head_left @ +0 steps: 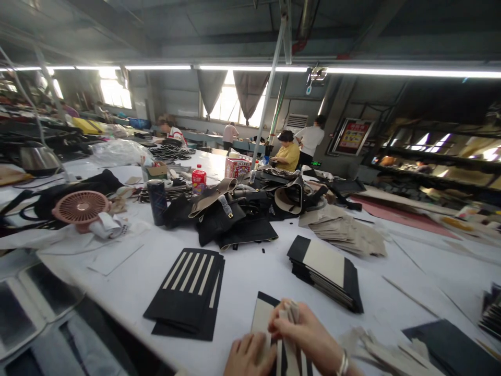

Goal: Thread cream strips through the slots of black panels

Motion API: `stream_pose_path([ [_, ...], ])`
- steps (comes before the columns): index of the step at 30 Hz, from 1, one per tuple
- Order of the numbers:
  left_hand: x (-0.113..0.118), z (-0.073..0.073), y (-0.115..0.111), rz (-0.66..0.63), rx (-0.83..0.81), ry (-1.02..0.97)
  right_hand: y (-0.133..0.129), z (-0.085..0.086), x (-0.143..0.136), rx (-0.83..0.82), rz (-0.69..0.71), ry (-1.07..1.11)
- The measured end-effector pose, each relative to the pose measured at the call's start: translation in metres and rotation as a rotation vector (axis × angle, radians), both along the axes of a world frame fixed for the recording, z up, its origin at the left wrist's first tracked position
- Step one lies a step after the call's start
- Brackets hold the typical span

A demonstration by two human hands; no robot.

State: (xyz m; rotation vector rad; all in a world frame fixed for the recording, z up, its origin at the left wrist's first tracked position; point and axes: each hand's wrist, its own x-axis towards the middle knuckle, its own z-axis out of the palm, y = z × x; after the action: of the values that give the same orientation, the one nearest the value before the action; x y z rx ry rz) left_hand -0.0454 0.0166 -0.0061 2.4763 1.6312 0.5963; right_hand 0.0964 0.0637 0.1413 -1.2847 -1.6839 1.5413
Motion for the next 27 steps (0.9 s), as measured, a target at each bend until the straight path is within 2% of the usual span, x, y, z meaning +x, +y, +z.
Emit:
stream_pose_path([
  [2,-0.002,0.016,0.016,-0.035,-0.136,0.008,0.028,-0.005,0.006,-0.071,-0.097,-0.051],
  [5,0.005,0.035,0.033,0.052,-0.261,-0.005,0.064,-0.030,0.006,-0.034,-0.154,-0.411],
  [7,0.012,0.042,0.038,0.063,-0.295,-0.027,0.078,-0.047,0.001,0.038,-0.144,-0.588],
  [10,0.019,0.048,0.040,0.094,-0.351,-0.040,0.085,-0.061,-0.007,0.110,-0.122,-0.676],
  [18,0.021,0.070,0.041,0.138,-0.434,-0.082,0.093,-0.070,-0.010,0.098,-0.056,-0.798],
  [23,0.019,0.066,0.039,0.112,-0.417,-0.159,0.097,-0.066,-0.017,0.027,0.040,-0.779],
  [27,0.018,0.058,0.041,0.105,-0.445,-0.174,0.071,-0.052,-0.027,0.032,0.127,-0.697],
])
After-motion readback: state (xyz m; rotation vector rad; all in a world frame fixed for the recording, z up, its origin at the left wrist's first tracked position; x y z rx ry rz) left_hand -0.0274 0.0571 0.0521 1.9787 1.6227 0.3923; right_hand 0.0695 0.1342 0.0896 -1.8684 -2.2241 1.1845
